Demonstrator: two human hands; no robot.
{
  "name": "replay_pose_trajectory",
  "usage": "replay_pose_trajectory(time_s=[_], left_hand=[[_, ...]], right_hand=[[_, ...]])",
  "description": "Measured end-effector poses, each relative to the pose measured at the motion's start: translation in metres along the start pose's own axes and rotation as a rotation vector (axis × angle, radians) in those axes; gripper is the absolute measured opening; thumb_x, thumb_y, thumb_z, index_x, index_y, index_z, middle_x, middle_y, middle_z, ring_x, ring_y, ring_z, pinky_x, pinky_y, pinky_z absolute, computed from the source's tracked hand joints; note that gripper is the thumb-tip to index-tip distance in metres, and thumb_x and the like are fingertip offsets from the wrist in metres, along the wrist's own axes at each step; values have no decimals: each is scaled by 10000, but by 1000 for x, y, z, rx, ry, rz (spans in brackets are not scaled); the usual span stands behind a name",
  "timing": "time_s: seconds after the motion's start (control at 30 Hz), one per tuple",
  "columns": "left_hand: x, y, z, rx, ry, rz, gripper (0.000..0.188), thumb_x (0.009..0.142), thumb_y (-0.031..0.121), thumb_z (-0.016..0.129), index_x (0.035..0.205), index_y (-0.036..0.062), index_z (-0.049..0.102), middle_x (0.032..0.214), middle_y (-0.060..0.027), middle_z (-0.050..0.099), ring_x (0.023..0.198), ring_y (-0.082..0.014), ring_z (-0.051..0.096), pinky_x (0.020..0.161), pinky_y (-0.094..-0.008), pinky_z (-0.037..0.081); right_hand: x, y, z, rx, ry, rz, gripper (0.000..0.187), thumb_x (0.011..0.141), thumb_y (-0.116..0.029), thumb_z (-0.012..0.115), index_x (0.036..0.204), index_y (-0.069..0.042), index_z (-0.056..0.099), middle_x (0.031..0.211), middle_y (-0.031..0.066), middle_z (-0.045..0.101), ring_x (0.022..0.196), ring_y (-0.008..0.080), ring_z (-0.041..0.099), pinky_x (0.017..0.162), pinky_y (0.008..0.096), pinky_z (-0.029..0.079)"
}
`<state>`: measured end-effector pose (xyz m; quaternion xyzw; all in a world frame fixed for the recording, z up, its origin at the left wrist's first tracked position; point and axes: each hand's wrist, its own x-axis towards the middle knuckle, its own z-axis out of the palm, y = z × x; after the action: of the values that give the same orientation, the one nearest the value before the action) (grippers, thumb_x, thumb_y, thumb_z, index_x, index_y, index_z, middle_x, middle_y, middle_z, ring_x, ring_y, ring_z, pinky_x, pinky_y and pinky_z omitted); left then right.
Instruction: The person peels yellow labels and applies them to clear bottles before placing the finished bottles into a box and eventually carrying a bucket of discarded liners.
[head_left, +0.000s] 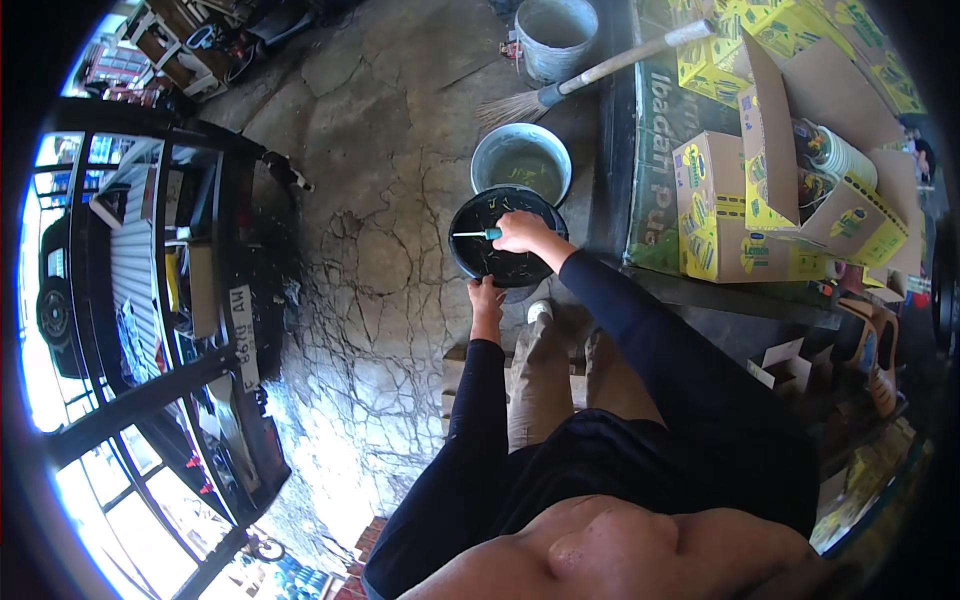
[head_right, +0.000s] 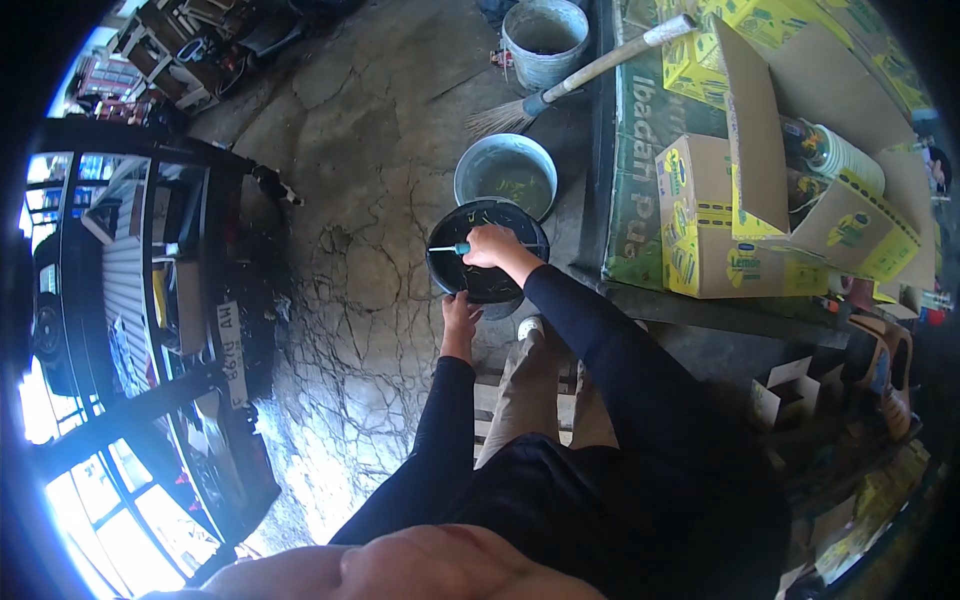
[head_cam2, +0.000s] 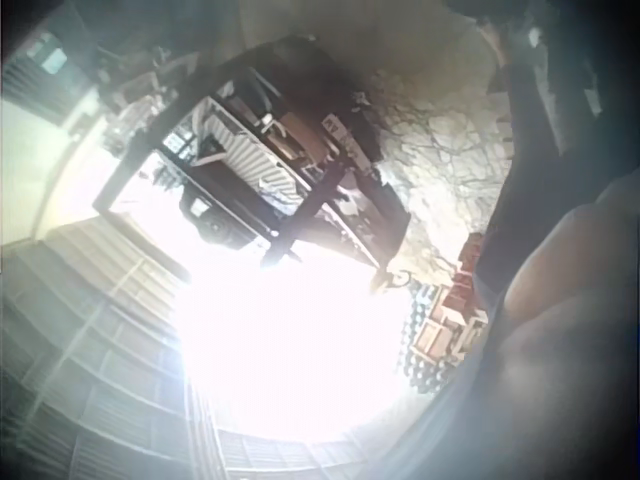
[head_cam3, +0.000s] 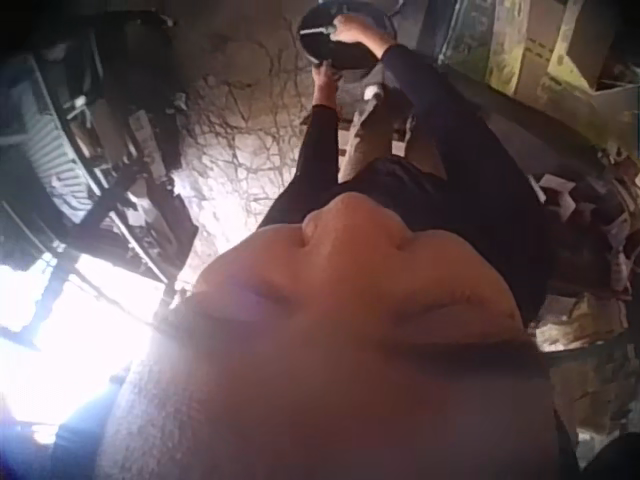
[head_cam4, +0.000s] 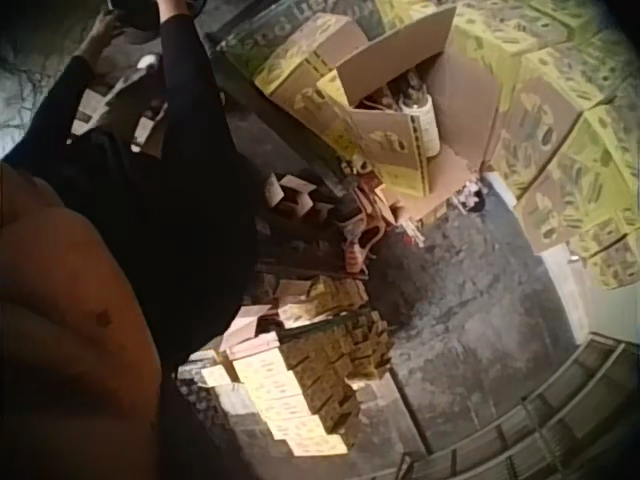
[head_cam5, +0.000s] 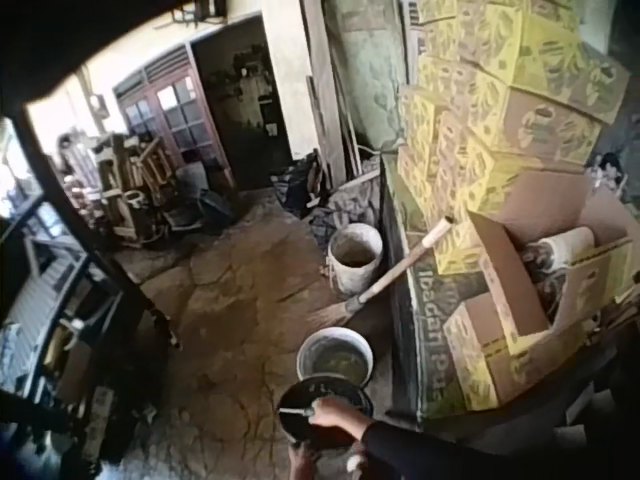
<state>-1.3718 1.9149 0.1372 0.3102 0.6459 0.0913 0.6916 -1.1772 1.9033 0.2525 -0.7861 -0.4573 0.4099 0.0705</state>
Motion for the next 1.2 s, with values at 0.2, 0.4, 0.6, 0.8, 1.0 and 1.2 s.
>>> replay_pose_trajectory(time_s=[0.2,0.4,0.6,0.8,1.0,1.2], left_hand=[[52,16,34,-46,-127,61,287,874,90,499,1154,30,474,937,-151,617,687,-289,640,629,-433,539],[50,40,69,-28,-100,122,244,909,22,453,1149,-2,493,924,-197,628,615,-309,660,552,-424,569],[62,74,91,28,-66,146,231,902,-27,458,1127,-45,510,913,-198,627,605,-310,663,516,-400,574],[90,96,138,69,18,276,222,858,-73,474,1063,-90,559,907,-203,629,567,-301,656,424,-367,550],[98,134,185,178,-118,328,295,790,-66,467,1067,-96,566,996,-193,632,701,-309,676,514,-400,607],[151,157,200,190,-138,260,230,837,-75,438,1043,-135,518,861,-227,624,519,-339,647,493,-425,610]], right_hand=[[49,40,-15,-47,131,-67,416,796,-407,662,1071,-95,676,1065,178,671,1012,354,636,876,462,500],[78,85,-10,220,396,-100,454,781,-354,715,1146,-94,642,1069,176,659,1024,349,620,887,462,479],[25,101,-40,452,911,-120,379,795,-211,734,1138,-81,638,1102,145,619,1063,338,570,936,434,436],[-107,80,-7,628,804,-247,277,838,-124,679,1104,-70,626,1064,125,617,1022,311,590,895,391,460],[-225,74,69,739,412,-180,208,848,-67,661,1055,-63,640,891,88,619,788,244,642,708,363,509],[-299,96,109,799,431,-7,186,857,-25,657,1042,-42,661,896,96,622,821,207,664,707,310,523]])
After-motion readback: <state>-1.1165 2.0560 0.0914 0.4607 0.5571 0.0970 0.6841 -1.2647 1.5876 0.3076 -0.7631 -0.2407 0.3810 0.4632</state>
